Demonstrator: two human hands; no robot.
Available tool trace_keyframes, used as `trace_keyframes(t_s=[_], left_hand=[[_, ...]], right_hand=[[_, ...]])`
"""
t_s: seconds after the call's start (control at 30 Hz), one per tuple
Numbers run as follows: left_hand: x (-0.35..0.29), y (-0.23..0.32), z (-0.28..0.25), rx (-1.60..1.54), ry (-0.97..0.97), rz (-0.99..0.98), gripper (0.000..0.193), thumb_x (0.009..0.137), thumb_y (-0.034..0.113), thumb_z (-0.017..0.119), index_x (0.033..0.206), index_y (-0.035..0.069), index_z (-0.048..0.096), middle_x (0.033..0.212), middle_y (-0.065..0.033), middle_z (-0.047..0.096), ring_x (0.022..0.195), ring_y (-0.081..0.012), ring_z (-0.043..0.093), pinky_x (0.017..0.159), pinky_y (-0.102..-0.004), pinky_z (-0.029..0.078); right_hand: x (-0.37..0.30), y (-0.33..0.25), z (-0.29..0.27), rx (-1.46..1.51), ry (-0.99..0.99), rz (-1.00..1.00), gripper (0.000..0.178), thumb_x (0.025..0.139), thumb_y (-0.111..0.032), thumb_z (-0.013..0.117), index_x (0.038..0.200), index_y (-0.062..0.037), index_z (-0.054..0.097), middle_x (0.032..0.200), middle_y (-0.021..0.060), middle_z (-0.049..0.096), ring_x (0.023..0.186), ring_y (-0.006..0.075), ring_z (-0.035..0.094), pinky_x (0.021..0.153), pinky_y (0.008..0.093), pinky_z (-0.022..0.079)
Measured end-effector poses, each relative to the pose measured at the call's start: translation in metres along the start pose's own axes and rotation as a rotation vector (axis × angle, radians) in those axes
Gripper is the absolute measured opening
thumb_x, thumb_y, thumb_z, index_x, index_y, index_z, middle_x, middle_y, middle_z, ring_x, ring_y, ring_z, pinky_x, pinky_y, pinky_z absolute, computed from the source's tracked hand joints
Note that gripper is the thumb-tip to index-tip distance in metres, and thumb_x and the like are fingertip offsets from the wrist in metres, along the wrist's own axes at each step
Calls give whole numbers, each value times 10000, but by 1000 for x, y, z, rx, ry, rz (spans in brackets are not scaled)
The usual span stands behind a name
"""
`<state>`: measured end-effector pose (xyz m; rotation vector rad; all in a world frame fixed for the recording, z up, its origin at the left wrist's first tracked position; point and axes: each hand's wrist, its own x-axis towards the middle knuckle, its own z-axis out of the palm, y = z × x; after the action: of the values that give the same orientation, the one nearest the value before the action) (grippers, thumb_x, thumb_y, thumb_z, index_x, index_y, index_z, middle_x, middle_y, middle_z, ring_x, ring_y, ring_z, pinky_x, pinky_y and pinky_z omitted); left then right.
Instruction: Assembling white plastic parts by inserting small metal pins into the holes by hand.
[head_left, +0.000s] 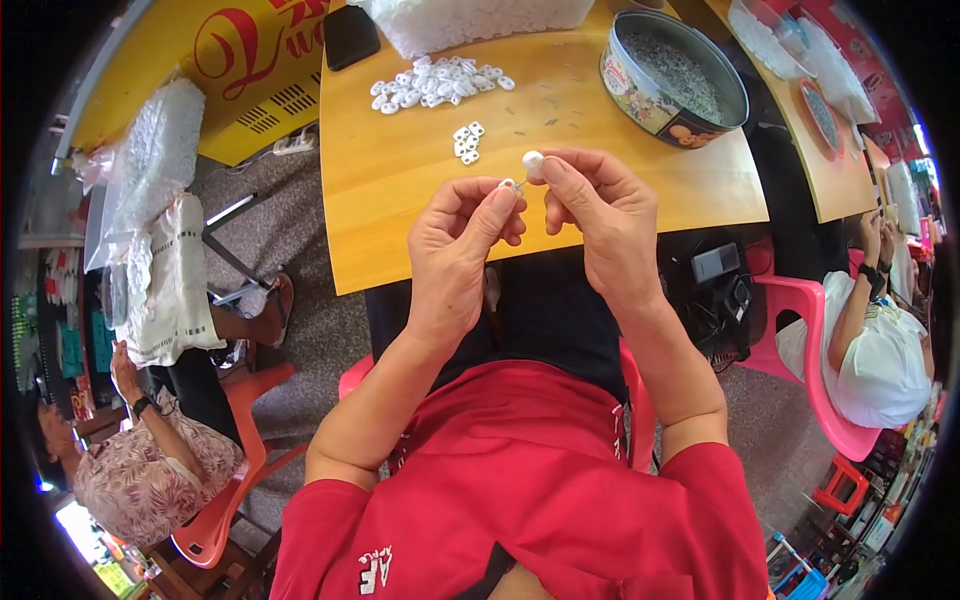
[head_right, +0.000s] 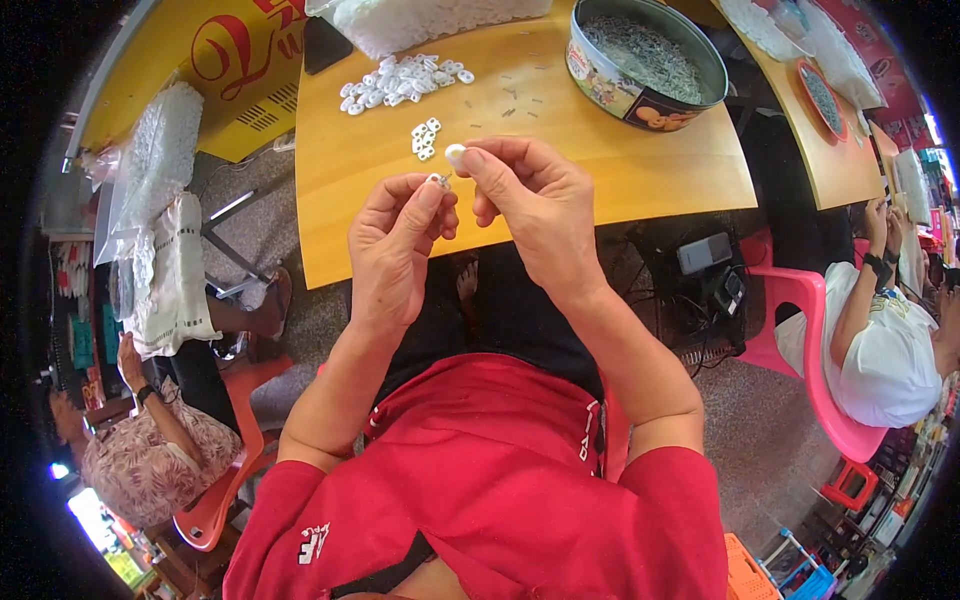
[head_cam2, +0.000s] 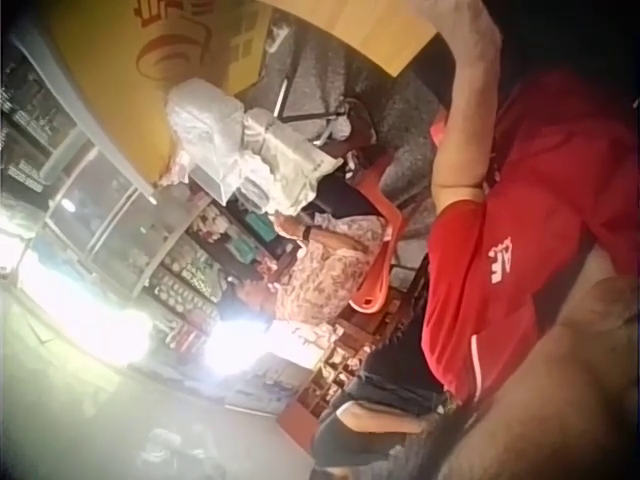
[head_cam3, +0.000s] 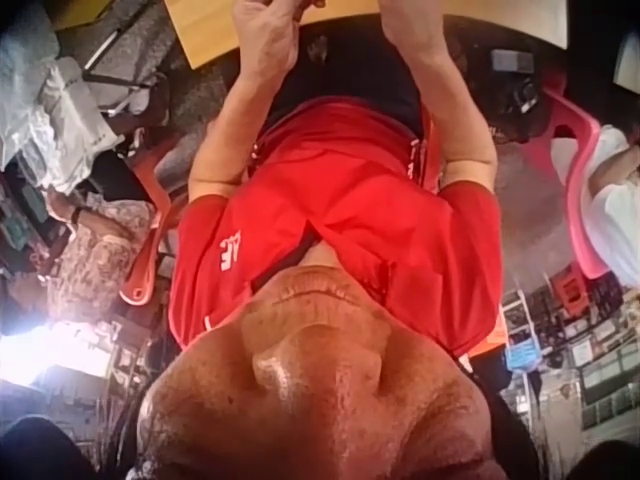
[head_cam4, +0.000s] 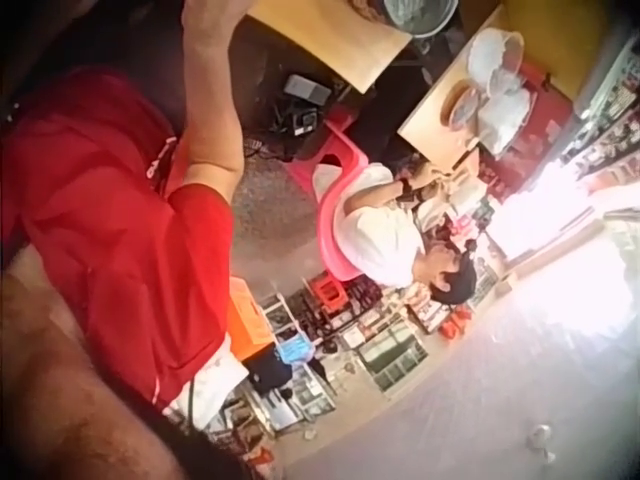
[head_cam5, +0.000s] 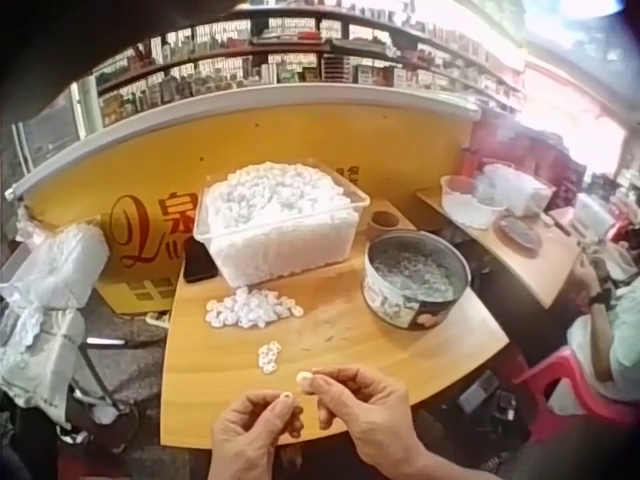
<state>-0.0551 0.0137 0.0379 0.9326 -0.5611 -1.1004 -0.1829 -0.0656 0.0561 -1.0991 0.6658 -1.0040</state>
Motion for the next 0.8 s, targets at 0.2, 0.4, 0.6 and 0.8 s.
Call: trace_keyframes(t_s=[0.2, 0.4, 0.6, 0.8], left_hand=[[3, -1, 0, -21, 23, 9, 162, 944, 92, 663, 1056, -17, 623, 935, -95, 679, 780, -119, 630, 702, -258, 523], [5, -4, -1, -23, 20, 12, 163, 939, 93, 669, 1049, -18, 624, 934, -95, 679, 782, -121, 635, 696, -262, 531], [4, -2, -2, -25, 21, -20, 148, 937, 96, 672, 1023, -13, 621, 919, -87, 677, 770, -120, 634, 693, -263, 532], [2, 0, -4, -25, 32, -23, 139, 937, 100, 673, 1004, -8, 617, 908, -80, 673, 753, -114, 630, 671, -256, 533]], right_hand=[[0, 4, 3, 6, 25, -3, 166, 930, -103, 677, 1023, 34, 671, 906, 107, 704, 612, 76, 560, 549, 208, 466], [1, 7, 2, -16, 28, 2, 164, 926, -94, 681, 1026, 35, 663, 907, 106, 702, 611, 78, 560, 557, 210, 468], [-1, 8, 5, -98, 35, -48, 159, 932, -91, 675, 1022, 38, 655, 899, 95, 698, 612, 72, 554, 560, 209, 462], [-1, 6, 6, -153, 8, -53, 145, 930, -81, 675, 1012, 36, 653, 896, 87, 696, 619, 64, 553, 557, 204, 458]])
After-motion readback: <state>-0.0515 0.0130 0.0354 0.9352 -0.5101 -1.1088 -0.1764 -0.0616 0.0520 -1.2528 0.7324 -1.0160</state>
